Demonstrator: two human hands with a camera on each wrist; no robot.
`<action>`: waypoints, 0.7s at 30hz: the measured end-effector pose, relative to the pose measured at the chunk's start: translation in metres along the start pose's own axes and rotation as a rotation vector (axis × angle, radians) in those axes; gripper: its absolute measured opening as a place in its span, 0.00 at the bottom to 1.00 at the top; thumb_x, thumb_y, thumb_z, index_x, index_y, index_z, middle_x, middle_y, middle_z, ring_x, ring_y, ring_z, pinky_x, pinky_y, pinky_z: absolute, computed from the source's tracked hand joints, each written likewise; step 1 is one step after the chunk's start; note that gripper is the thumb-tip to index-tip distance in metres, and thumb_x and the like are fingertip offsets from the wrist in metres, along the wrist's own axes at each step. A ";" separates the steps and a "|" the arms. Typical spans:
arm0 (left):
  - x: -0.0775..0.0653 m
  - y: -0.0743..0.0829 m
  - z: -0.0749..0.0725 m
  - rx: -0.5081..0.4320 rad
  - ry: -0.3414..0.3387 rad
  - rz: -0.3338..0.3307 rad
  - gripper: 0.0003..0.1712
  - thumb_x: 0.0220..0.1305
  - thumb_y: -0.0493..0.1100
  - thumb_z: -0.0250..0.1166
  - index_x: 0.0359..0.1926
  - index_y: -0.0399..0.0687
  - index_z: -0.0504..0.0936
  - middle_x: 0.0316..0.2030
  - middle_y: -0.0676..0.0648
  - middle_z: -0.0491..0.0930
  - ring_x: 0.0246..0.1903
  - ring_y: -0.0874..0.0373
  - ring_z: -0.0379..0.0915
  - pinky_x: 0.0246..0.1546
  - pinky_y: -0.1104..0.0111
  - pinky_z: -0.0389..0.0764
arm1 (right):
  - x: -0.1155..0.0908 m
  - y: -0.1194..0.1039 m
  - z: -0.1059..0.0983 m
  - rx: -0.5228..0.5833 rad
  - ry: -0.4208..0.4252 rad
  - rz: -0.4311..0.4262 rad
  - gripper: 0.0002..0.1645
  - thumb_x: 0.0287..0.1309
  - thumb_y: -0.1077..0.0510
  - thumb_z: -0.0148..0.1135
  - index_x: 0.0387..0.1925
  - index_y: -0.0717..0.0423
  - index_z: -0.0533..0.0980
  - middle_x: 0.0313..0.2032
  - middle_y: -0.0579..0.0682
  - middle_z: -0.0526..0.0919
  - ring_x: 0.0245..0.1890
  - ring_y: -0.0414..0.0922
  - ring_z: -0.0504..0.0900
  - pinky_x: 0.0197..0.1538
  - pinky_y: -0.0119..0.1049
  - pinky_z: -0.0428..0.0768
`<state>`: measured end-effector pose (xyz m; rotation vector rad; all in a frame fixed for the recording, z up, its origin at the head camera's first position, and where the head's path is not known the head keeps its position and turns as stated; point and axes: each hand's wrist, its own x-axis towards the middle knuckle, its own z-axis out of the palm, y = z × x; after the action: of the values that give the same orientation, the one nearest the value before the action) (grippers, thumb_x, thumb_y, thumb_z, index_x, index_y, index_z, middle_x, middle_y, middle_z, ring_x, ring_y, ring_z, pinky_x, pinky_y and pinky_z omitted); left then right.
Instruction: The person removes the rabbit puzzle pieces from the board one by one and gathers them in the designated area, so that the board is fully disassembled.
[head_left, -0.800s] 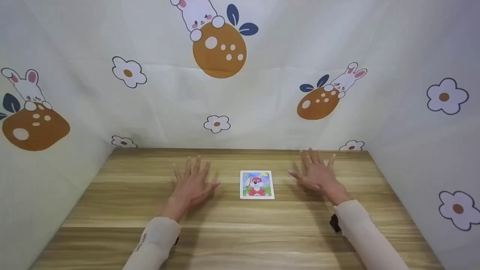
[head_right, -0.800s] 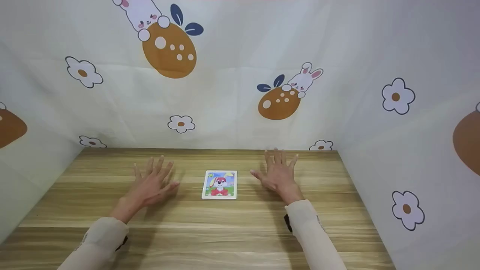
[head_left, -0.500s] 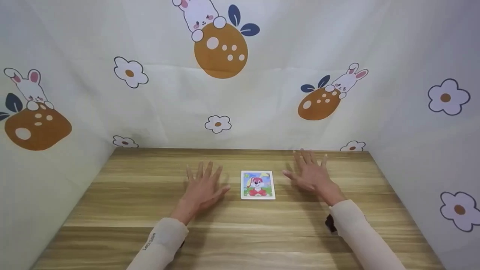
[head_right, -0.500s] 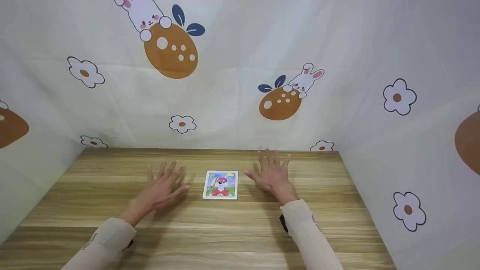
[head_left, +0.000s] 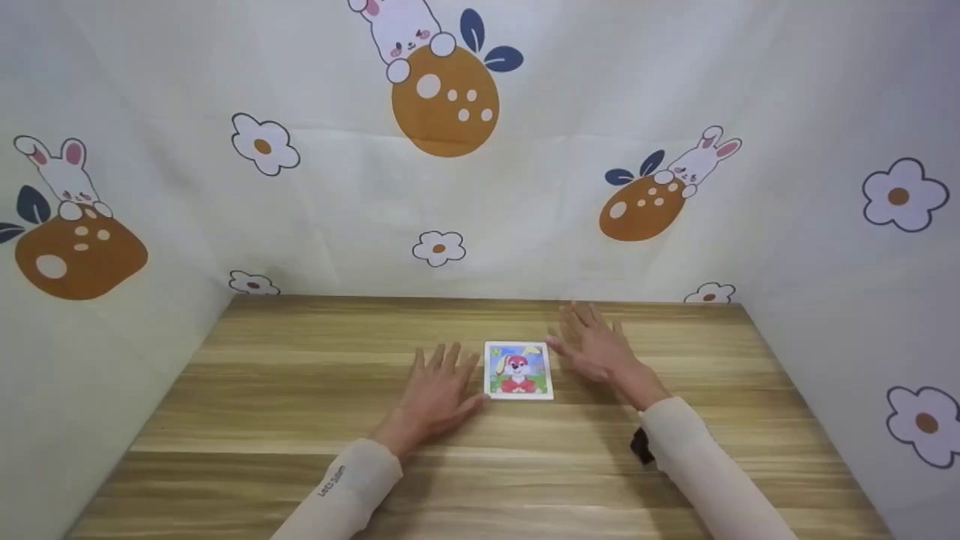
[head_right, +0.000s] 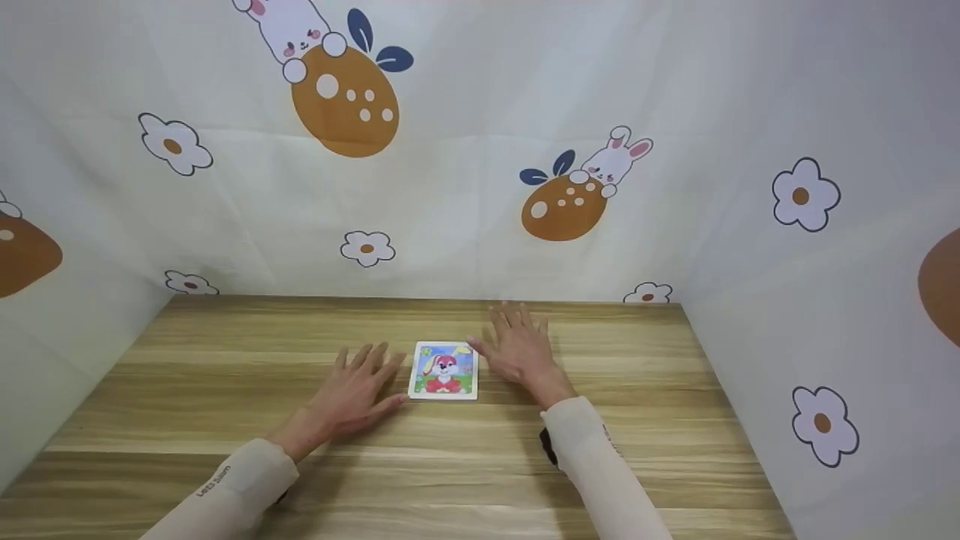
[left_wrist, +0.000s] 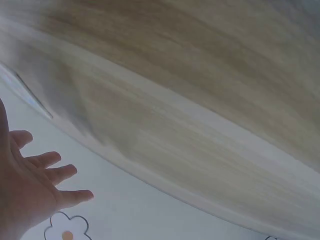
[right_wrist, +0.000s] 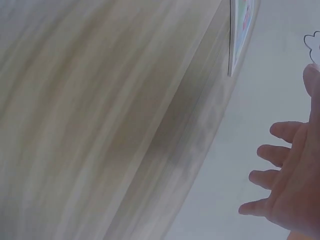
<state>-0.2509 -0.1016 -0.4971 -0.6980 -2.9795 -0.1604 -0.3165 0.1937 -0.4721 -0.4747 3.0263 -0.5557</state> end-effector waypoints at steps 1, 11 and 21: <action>0.001 0.002 0.001 0.009 -0.005 0.011 0.42 0.71 0.69 0.49 0.75 0.50 0.62 0.73 0.35 0.63 0.73 0.34 0.58 0.71 0.35 0.57 | 0.001 -0.002 0.001 0.019 -0.006 0.000 0.52 0.68 0.26 0.43 0.78 0.55 0.52 0.79 0.59 0.50 0.79 0.63 0.45 0.74 0.72 0.42; 0.009 0.034 0.013 0.034 -0.032 0.072 0.39 0.73 0.68 0.46 0.75 0.55 0.62 0.71 0.38 0.65 0.70 0.39 0.64 0.67 0.43 0.68 | 0.015 -0.023 0.013 0.247 0.016 0.032 0.44 0.70 0.29 0.45 0.71 0.57 0.67 0.71 0.63 0.66 0.72 0.63 0.63 0.74 0.64 0.60; 0.023 0.081 0.020 0.115 -0.004 0.075 0.36 0.70 0.70 0.49 0.70 0.57 0.67 0.69 0.40 0.68 0.66 0.43 0.68 0.62 0.45 0.74 | 0.031 -0.035 0.031 0.614 -0.016 0.155 0.31 0.69 0.36 0.54 0.60 0.52 0.78 0.56 0.53 0.82 0.56 0.50 0.77 0.64 0.50 0.74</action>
<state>-0.2361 -0.0174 -0.5083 -0.7954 -2.9326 0.0167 -0.3338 0.1426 -0.4876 -0.2036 2.6351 -1.3772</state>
